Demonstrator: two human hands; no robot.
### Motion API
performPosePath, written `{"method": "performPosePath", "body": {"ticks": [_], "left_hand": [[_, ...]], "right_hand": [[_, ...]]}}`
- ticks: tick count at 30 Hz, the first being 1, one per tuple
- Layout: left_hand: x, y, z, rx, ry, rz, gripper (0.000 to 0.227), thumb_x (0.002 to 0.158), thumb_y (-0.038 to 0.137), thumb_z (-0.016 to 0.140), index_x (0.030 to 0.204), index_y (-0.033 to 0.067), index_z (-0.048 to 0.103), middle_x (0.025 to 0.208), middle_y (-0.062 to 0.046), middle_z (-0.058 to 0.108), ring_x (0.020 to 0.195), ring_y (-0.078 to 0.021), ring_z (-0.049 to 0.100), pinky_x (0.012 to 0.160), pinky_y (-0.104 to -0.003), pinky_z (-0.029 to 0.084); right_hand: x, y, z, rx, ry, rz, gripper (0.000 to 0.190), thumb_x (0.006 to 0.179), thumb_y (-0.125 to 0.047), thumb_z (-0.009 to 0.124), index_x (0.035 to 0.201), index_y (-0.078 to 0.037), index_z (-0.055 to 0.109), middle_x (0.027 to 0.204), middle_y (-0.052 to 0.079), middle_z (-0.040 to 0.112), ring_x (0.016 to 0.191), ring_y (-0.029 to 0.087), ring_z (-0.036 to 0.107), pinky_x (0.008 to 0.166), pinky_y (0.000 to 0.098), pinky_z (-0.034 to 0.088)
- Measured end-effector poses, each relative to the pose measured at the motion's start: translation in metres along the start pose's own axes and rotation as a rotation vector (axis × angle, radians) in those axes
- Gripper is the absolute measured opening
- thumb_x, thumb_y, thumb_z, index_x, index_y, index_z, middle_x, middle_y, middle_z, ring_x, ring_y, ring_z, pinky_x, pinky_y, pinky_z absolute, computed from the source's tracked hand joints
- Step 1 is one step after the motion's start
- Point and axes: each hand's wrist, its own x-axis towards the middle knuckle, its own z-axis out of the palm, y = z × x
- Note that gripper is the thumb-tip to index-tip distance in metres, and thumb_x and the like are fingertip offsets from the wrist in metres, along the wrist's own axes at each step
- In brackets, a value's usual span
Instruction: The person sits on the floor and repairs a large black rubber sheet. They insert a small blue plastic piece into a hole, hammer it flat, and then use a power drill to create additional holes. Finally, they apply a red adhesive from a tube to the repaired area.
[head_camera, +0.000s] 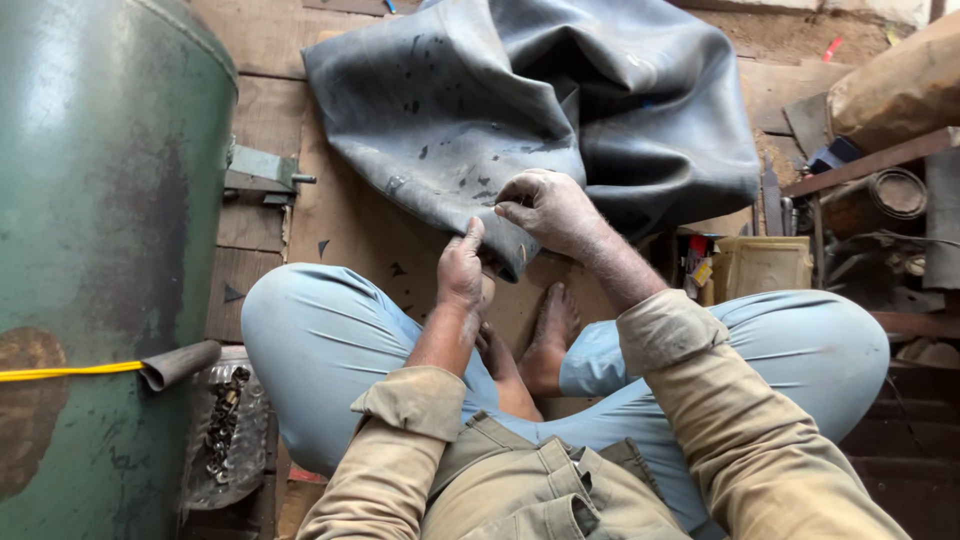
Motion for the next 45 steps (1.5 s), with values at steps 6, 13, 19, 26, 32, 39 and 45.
{"method": "performPosePath", "body": {"ticks": [6, 13, 19, 26, 32, 39, 45], "left_hand": [[0.001, 0.0, -0.001, 0.015, -0.026, -0.01, 0.037, 0.105, 0.024, 0.059, 0.128, -0.0046, 0.061, 0.115, -0.013, 0.068, 0.099, -0.0232, 0.067, 0.087, -0.038, 0.056], [-0.005, 0.008, 0.012, -0.018, 0.002, -0.031, 0.039, 0.104, 0.025, 0.058, 0.13, -0.0038, 0.059, 0.12, -0.013, 0.067, 0.105, -0.0229, 0.066, 0.092, -0.038, 0.056], [-0.003, -0.001, 0.006, -0.051, 0.038, 0.001, 0.04, 0.103, 0.023, 0.059, 0.13, -0.0059, 0.058, 0.124, -0.015, 0.065, 0.11, -0.0271, 0.065, 0.097, -0.044, 0.055], [-0.002, -0.003, 0.008, -0.083, 0.054, -0.012, 0.041, 0.101, 0.023, 0.061, 0.131, -0.0045, 0.058, 0.126, -0.014, 0.065, 0.114, -0.0272, 0.064, 0.102, -0.046, 0.051], [0.004, -0.008, 0.002, -0.006, 0.126, 0.005, 0.04, 0.098, 0.023, 0.065, 0.127, -0.0047, 0.061, 0.123, -0.014, 0.067, 0.11, -0.0246, 0.064, 0.099, -0.042, 0.052], [0.003, -0.011, 0.002, 0.07, 0.227, 0.034, 0.042, 0.096, 0.027, 0.069, 0.119, -0.0075, 0.063, 0.113, -0.015, 0.068, 0.099, -0.022, 0.065, 0.087, -0.038, 0.055], [-0.001, -0.003, 0.008, 0.185, 0.289, -0.029, 0.038, 0.094, 0.029, 0.07, 0.11, -0.005, 0.063, 0.105, -0.012, 0.067, 0.092, -0.0191, 0.064, 0.078, -0.036, 0.057]], "right_hand": [[0.007, 0.007, 0.008, -0.057, -0.062, -0.042, 0.018, 0.087, -0.022, 0.079, 0.097, -0.008, 0.078, 0.096, 0.011, 0.075, 0.089, 0.026, 0.072, 0.079, 0.038, 0.058], [0.0, 0.01, 0.012, -0.001, 0.107, -0.064, 0.015, 0.091, -0.017, 0.076, 0.098, -0.003, 0.074, 0.095, 0.012, 0.071, 0.087, 0.027, 0.071, 0.077, 0.0373, 0.057], [0.004, 0.004, -0.002, 0.471, 0.22, -0.052, 0.014, 0.098, -0.018, 0.073, 0.101, -0.005, 0.071, 0.095, 0.004, 0.07, 0.083, 0.012, 0.068, 0.077, 0.0294, 0.059], [0.017, 0.026, -0.078, 0.239, -0.29, 0.18, 0.024, 0.088, -0.019, 0.08, 0.105, -0.003, 0.078, 0.095, 0.009, 0.077, 0.084, 0.013, 0.069, 0.077, 0.0273, 0.058], [0.005, 0.071, -0.043, 0.093, 0.424, -0.009, 0.028, 0.091, -0.01, 0.075, 0.118, -0.003, 0.071, 0.11, 0.01, 0.076, 0.098, 0.017, 0.071, 0.088, 0.0288, 0.057], [-0.021, 0.033, 0.032, -0.045, 0.073, -0.084, 0.018, 0.088, -0.014, 0.074, 0.106, -0.01, 0.076, 0.106, 0.006, 0.073, 0.098, 0.024, 0.071, 0.086, 0.0362, 0.058], [-0.02, 0.019, 0.033, -0.293, 0.048, -0.232, 0.02, 0.084, -0.013, 0.075, 0.103, -0.01, 0.075, 0.108, 0.007, 0.069, 0.101, 0.029, 0.068, 0.085, 0.0399, 0.057]]}}
